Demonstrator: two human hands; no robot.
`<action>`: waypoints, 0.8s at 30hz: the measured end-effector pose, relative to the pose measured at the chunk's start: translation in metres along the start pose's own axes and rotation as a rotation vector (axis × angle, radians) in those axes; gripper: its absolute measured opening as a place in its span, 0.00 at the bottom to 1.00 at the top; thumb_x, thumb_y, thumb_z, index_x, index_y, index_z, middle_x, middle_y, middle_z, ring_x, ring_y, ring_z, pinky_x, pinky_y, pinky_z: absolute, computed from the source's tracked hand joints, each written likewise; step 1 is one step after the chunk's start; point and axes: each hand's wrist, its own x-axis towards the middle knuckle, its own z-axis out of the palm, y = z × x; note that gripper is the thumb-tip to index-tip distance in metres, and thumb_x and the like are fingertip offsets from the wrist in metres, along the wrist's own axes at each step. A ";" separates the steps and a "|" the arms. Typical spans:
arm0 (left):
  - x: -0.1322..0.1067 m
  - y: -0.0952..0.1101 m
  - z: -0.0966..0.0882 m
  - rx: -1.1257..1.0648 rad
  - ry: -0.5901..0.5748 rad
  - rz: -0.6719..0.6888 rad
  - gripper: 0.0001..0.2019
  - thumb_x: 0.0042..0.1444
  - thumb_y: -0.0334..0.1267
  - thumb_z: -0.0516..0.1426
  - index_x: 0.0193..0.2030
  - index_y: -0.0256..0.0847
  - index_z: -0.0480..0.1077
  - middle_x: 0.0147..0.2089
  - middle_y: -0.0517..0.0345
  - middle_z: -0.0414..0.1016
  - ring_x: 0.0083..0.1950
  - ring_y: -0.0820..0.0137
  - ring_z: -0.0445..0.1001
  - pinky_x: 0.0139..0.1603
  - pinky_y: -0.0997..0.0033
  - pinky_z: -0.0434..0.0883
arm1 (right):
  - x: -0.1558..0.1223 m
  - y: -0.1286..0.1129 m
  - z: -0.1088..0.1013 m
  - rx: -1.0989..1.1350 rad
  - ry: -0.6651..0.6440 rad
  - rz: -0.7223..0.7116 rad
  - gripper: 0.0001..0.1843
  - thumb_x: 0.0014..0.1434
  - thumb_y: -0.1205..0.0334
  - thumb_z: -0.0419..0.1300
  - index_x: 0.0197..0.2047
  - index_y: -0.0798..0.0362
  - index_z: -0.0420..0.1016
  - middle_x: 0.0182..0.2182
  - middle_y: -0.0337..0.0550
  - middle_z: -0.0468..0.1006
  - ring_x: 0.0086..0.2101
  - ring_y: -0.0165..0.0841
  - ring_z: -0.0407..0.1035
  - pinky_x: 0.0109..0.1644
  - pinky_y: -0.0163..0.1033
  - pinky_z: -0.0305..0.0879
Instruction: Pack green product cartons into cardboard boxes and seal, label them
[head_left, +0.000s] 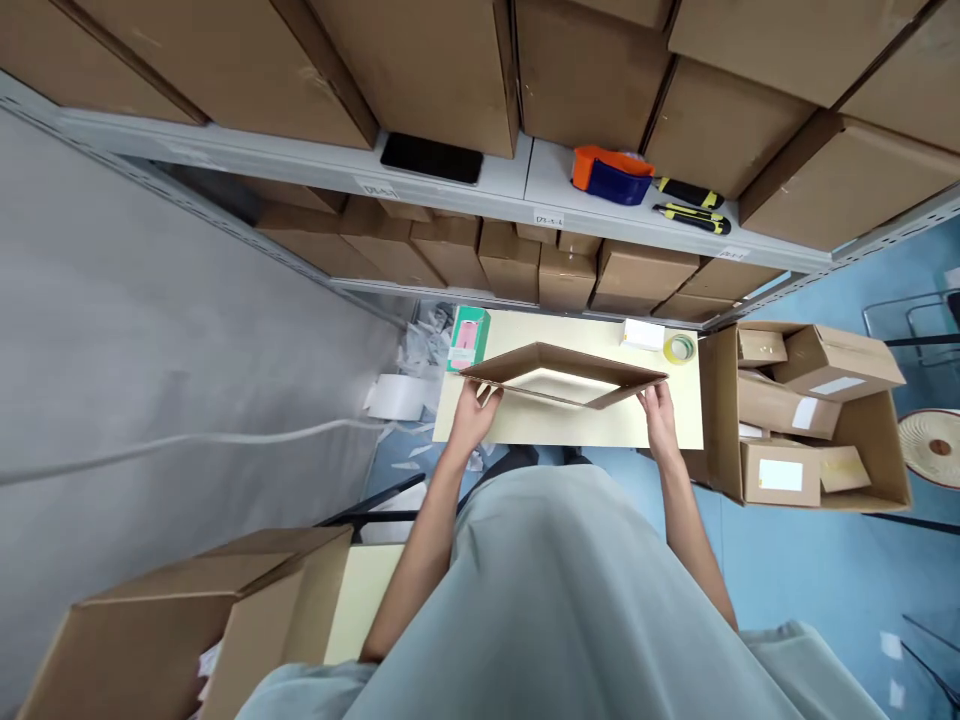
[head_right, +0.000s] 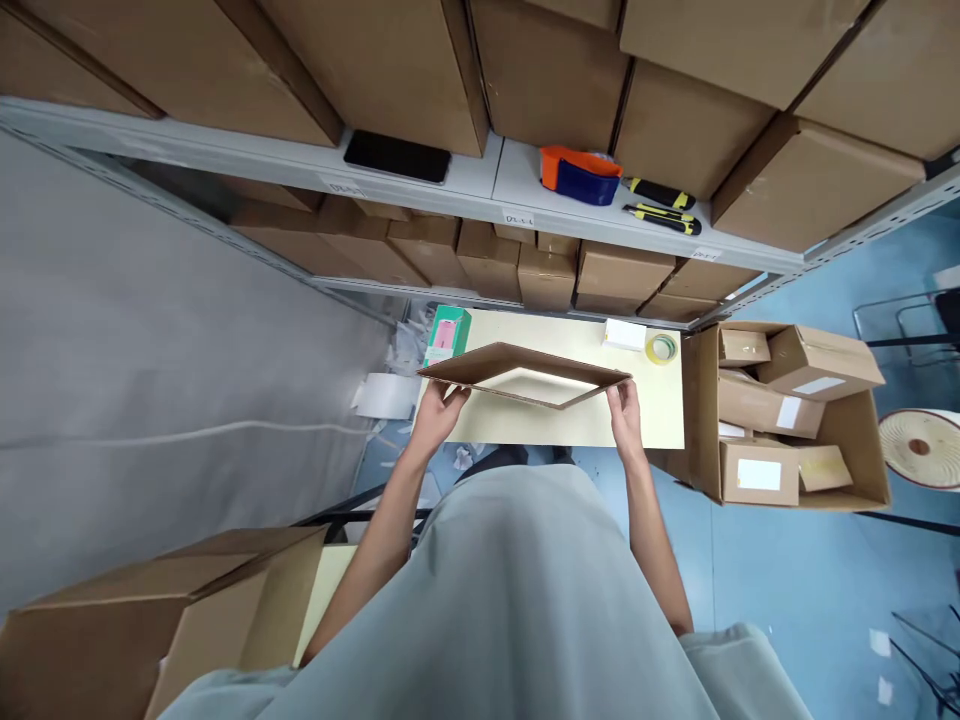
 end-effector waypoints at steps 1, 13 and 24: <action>0.004 0.000 -0.001 -0.015 -0.043 -0.008 0.31 0.61 0.42 0.64 0.71 0.43 0.69 0.70 0.42 0.77 0.75 0.52 0.75 0.78 0.41 0.72 | -0.004 0.002 0.005 -0.040 -0.001 0.017 0.46 0.69 0.22 0.57 0.74 0.49 0.70 0.68 0.57 0.77 0.70 0.48 0.71 0.78 0.59 0.65; 0.018 0.045 -0.021 0.227 -0.104 0.096 0.27 0.65 0.56 0.64 0.64 0.41 0.78 0.65 0.42 0.81 0.64 0.55 0.81 0.67 0.52 0.78 | -0.052 0.000 0.069 -0.196 0.150 0.252 0.51 0.60 0.26 0.67 0.74 0.51 0.70 0.71 0.59 0.76 0.69 0.50 0.71 0.73 0.57 0.73; 0.036 0.077 -0.019 0.544 -0.094 0.213 0.06 0.67 0.41 0.61 0.45 0.44 0.79 0.43 0.54 0.83 0.36 0.65 0.77 0.45 0.65 0.74 | -0.056 -0.028 0.070 -0.750 0.137 0.176 0.19 0.68 0.49 0.53 0.47 0.52 0.78 0.32 0.42 0.78 0.27 0.36 0.71 0.37 0.42 0.67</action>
